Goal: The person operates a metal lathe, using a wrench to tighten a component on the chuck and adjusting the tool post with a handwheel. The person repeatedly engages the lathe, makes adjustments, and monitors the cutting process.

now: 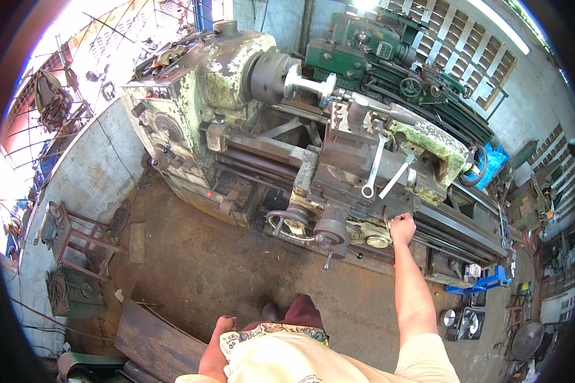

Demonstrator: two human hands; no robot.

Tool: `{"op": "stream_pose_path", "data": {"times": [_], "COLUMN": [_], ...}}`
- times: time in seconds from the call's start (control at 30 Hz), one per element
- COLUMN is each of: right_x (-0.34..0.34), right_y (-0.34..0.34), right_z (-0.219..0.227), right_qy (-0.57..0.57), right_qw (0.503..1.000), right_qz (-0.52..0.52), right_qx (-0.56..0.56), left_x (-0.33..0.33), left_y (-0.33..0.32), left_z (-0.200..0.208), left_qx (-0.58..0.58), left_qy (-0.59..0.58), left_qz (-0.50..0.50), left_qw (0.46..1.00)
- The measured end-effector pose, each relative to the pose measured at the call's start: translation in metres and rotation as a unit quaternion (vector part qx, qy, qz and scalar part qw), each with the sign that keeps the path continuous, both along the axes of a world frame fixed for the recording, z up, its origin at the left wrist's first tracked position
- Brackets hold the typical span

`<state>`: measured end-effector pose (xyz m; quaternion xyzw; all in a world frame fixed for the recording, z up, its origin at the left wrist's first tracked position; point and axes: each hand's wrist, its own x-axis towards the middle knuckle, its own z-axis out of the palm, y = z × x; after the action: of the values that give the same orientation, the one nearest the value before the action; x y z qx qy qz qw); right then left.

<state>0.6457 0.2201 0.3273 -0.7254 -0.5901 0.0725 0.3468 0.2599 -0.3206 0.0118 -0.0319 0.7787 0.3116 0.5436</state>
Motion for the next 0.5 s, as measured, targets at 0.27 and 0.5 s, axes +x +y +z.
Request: {"op": "stream_pose_path", "data": {"times": [0.27, 0.5], "right_x": [-0.0004, 0.0007], "right_y": [0.0008, 0.0022], "right_z": [-0.001, -0.0045], "right_qy": [-0.009, 0.001], "right_qw": [1.0, 1.0], "right_qz": [-0.012, -0.007], "right_qx": [0.008, 0.024], "left_x": [0.0007, 0.0018], "left_y": [0.0012, -0.0007], "left_z": [0.0007, -0.0008], "left_qx": [-0.026, -0.015], "left_qy": [0.009, 0.016], "left_qz": [-0.016, -0.004], "left_qw": [0.999, 1.0]}}
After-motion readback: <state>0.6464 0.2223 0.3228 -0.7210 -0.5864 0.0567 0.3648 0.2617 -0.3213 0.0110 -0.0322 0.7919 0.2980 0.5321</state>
